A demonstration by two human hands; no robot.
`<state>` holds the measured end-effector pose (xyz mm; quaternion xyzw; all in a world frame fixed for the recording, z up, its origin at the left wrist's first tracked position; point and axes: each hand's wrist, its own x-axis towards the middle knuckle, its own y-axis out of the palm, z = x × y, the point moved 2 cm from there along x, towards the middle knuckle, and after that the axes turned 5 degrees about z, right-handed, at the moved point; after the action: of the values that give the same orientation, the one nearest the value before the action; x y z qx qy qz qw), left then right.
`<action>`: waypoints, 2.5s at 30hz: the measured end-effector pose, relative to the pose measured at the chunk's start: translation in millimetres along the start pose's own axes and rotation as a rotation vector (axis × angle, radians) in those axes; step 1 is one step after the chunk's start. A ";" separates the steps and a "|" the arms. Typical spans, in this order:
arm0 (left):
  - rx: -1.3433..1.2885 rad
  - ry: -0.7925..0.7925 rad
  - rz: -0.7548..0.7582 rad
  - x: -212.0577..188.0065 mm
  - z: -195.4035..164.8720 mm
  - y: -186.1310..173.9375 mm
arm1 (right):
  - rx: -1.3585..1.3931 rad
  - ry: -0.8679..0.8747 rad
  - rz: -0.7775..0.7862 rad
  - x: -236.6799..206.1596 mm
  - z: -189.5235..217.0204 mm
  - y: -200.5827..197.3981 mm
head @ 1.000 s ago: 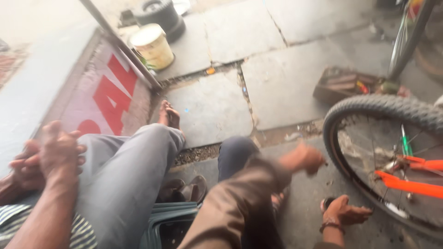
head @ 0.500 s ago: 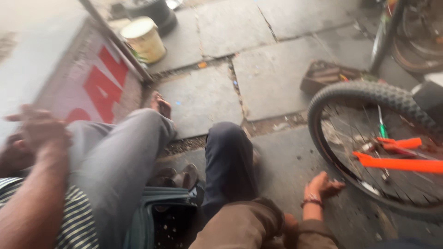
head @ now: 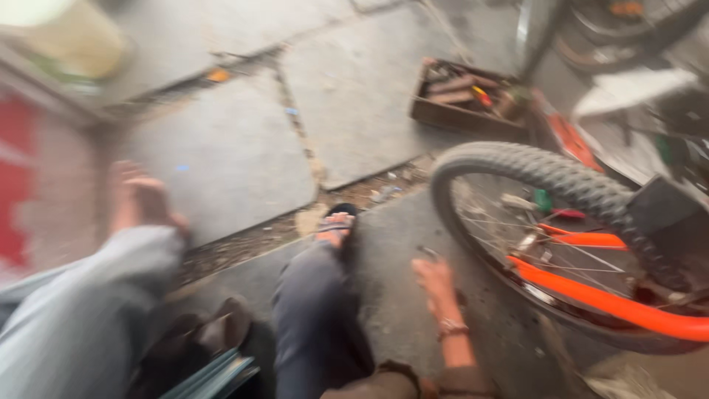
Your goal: The person applies a dark liquid sealant to the inner rim of a bicycle tire using a small brush. They repeatedly dip the brush into a container and spread the substance along the tire's inner edge.
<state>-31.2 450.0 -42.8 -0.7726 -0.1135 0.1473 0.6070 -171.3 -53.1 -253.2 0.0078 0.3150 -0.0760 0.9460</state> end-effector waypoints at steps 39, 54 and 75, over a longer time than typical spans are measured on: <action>0.001 1.594 0.910 -150.9 -382.4 181.0 | -0.183 -0.055 -0.183 62.2 65.4 6.9; 0.076 1.631 0.987 -172.0 -411.4 185.8 | -0.165 -0.060 -0.339 73.9 48.5 -25.1; -0.593 1.974 0.735 -83.7 -412.5 32.4 | -0.599 0.014 -0.280 10.0 12.2 -57.6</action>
<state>41.5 39.5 23.9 -0.6527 0.6296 -0.3976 0.1397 -164.7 -112.2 -247.6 -0.3137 0.3278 -0.1092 0.8844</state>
